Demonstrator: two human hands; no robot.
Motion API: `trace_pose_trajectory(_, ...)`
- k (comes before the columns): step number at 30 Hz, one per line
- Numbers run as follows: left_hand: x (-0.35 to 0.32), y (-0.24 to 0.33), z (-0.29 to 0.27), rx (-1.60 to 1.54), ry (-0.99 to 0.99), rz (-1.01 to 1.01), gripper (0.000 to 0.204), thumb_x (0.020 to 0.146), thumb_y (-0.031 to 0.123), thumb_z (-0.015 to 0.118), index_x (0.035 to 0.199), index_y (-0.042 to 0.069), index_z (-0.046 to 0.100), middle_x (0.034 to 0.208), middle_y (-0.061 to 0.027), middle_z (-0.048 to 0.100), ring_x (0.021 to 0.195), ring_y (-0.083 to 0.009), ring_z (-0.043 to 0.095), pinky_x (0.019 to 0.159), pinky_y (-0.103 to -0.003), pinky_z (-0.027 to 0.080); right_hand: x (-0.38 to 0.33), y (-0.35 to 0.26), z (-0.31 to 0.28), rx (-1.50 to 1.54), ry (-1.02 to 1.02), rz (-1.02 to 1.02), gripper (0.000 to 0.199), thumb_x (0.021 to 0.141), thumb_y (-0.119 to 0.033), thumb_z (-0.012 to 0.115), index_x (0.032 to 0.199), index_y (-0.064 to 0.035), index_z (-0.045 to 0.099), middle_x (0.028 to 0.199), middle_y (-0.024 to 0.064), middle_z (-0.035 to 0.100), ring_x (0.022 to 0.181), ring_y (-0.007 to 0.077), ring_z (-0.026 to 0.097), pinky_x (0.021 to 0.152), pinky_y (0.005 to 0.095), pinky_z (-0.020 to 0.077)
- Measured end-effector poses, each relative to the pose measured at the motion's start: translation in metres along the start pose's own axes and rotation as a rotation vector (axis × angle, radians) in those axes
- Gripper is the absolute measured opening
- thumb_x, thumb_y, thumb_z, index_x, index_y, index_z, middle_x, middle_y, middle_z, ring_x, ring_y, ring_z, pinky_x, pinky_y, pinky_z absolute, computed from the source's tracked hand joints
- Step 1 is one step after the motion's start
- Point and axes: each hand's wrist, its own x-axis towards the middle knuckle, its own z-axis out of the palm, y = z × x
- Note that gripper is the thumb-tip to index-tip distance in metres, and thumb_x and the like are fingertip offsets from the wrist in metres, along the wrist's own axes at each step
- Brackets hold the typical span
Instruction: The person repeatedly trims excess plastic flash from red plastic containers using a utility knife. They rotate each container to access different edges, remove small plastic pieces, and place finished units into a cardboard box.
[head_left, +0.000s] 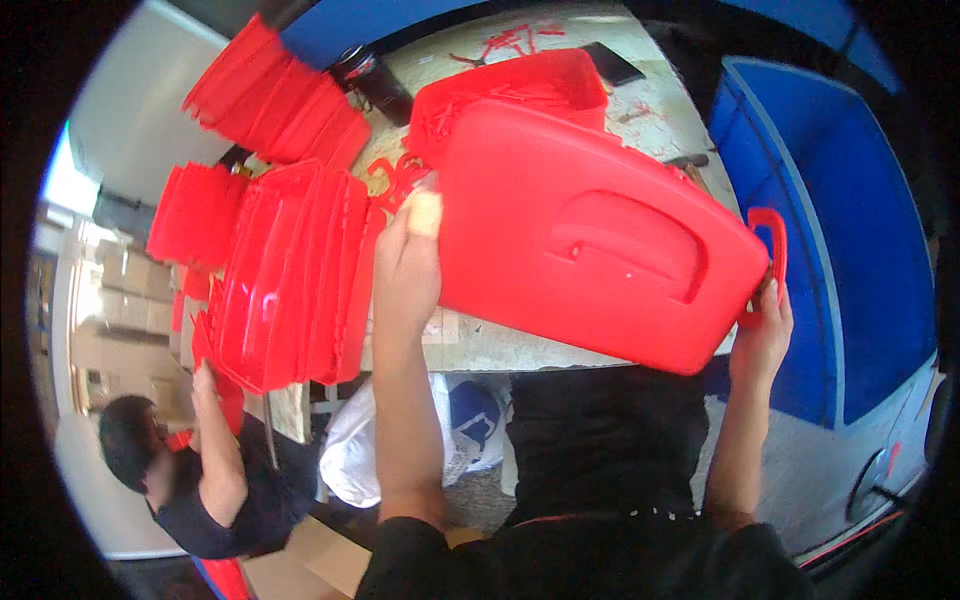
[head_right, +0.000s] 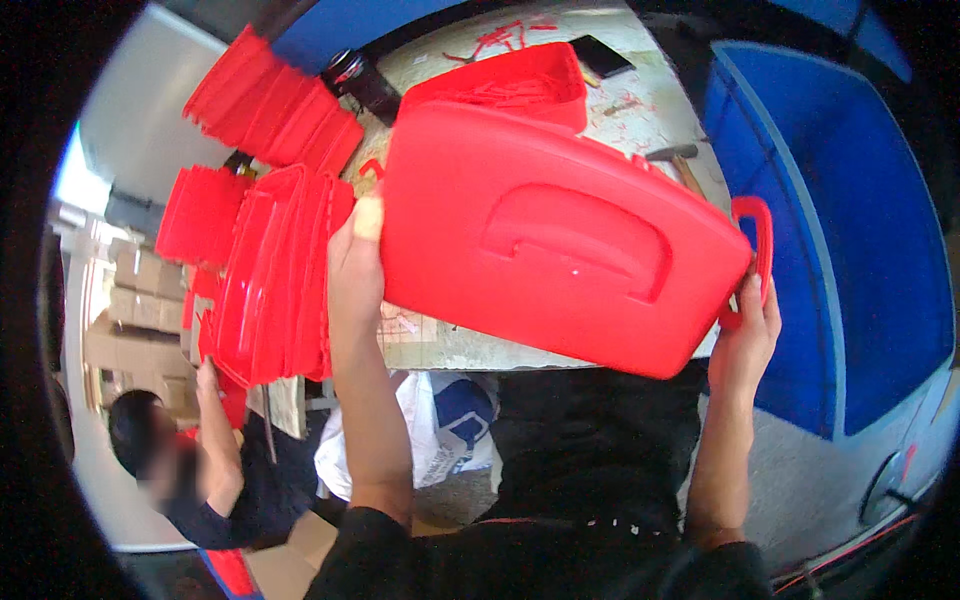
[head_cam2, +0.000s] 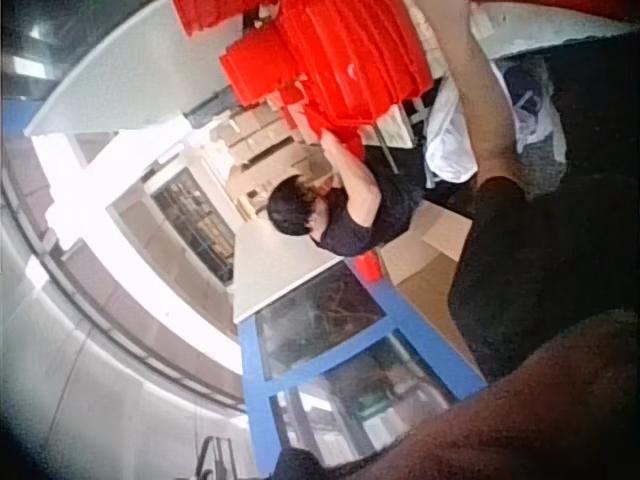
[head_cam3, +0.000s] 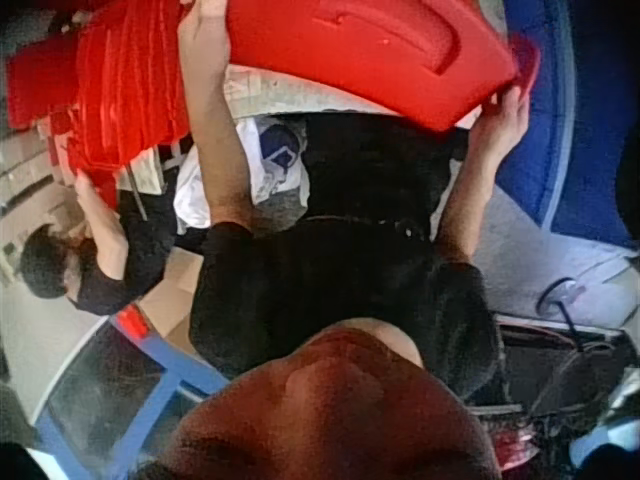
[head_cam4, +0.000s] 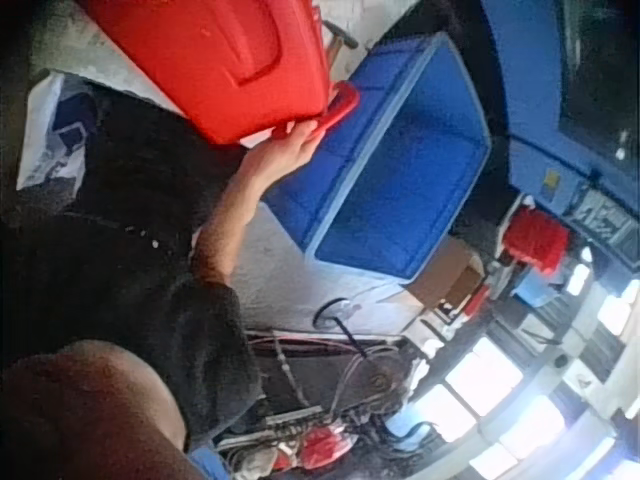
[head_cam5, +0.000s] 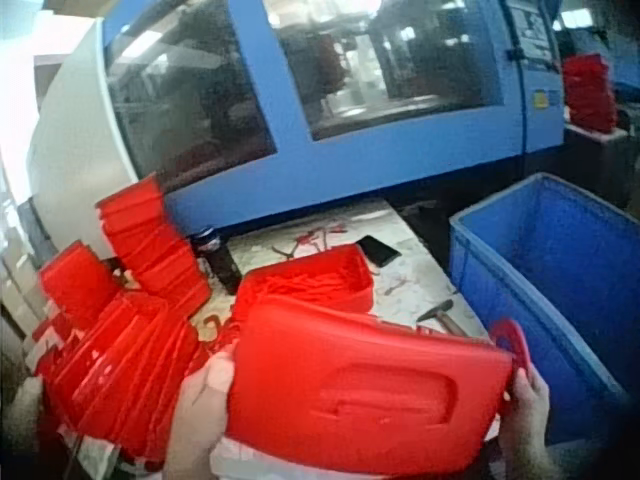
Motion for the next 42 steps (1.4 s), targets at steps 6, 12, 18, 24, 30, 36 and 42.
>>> trace_pose_trajectory(6,0.056,-0.019,-0.004,0.252,-0.166,-0.114,0.050,0.101,0.034,0.040,0.109,-0.007,0.067,0.105,-0.0222,0.071,0.104,-0.0310,0.066,0.091,-0.041,0.048,-0.006,0.005,-0.018,-0.175,-0.106,0.018,0.035,0.105,-0.026,0.054,0.129,-0.0029,0.061,0.109,0.0046,0.067,0.098,0.0121,0.061,0.079,0.0275,0.0458)
trace_pose_trajectory(12,0.078,-0.036,-0.003,0.326,-0.269,-0.214,0.049,0.098,0.032,0.040,0.109,-0.006,0.068,0.106,-0.0217,0.071,0.104,-0.0322,0.067,0.092,-0.042,0.048,-0.028,0.015,-0.037,-0.190,-0.194,0.062,0.036,0.105,-0.025,0.052,0.133,-0.0018,0.058,0.122,0.0086,0.065,0.113,0.0191,0.063,0.092,0.0366,0.0500)
trace_pose_trajectory(18,0.097,-0.069,0.008,0.230,-0.353,-0.221,0.044,0.097,0.027,0.042,0.113,-0.005,0.068,0.108,-0.0191,0.072,0.105,-0.0292,0.068,0.090,-0.039,0.050,-0.059,0.019,-0.049,-0.233,-0.255,0.152,0.038,0.105,-0.025,0.051,0.135,-0.0014,0.056,0.129,0.0102,0.063,0.120,0.0219,0.060,0.093,0.0362,0.0500)
trace_pose_trajectory(24,0.104,-0.129,0.019,0.262,-0.409,-0.338,0.043,0.098,0.024,0.043,0.115,-0.007,0.068,0.110,-0.0195,0.070,0.099,-0.0244,0.069,0.087,-0.036,0.053,-0.073,0.027,-0.052,-0.280,-0.301,0.162,0.037,0.105,-0.022,0.051,0.135,0.0003,0.055,0.127,0.0133,0.065,0.120,0.0244,0.062,0.091,0.0340,0.0494)
trace_pose_trajectory(30,0.097,-0.147,0.027,0.475,-0.301,-0.208,0.046,0.096,0.033,0.046,0.118,-0.001,0.067,0.115,-0.0245,0.069,0.109,-0.0342,0.066,0.093,-0.043,0.050,-0.049,0.005,-0.037,-0.154,-0.385,-0.187,0.024,0.101,-0.012,0.057,0.122,-0.0011,0.054,0.081,0.0049,0.061,0.073,0.0145,0.059,0.074,0.0300,0.0488)
trace_pose_trajectory(36,0.091,-0.127,0.047,0.657,-0.300,-0.054,0.046,0.093,0.028,0.045,0.129,0.006,0.062,0.124,-0.0241,0.065,0.117,-0.0399,0.062,0.099,-0.047,0.047,-0.038,-0.022,0.048,-0.409,-0.650,-0.384,0.024,0.098,-0.008,0.053,0.120,0.0024,0.054,0.078,0.0035,0.058,0.063,0.0094,0.053,0.058,0.0264,0.0432)
trace_pose_trajectory(42,0.084,-0.124,0.057,0.779,-0.250,-0.052,0.041,0.093,0.029,0.046,0.117,0.005,0.068,0.109,-0.0232,0.070,0.103,-0.0431,0.066,0.092,-0.052,0.050,-0.028,-0.002,0.138,-0.630,-0.889,0.096,0.023,0.106,-0.024,0.052,0.113,-0.0034,0.060,0.072,-0.0029,0.050,0.057,0.0036,0.044,0.051,0.0226,0.0368)
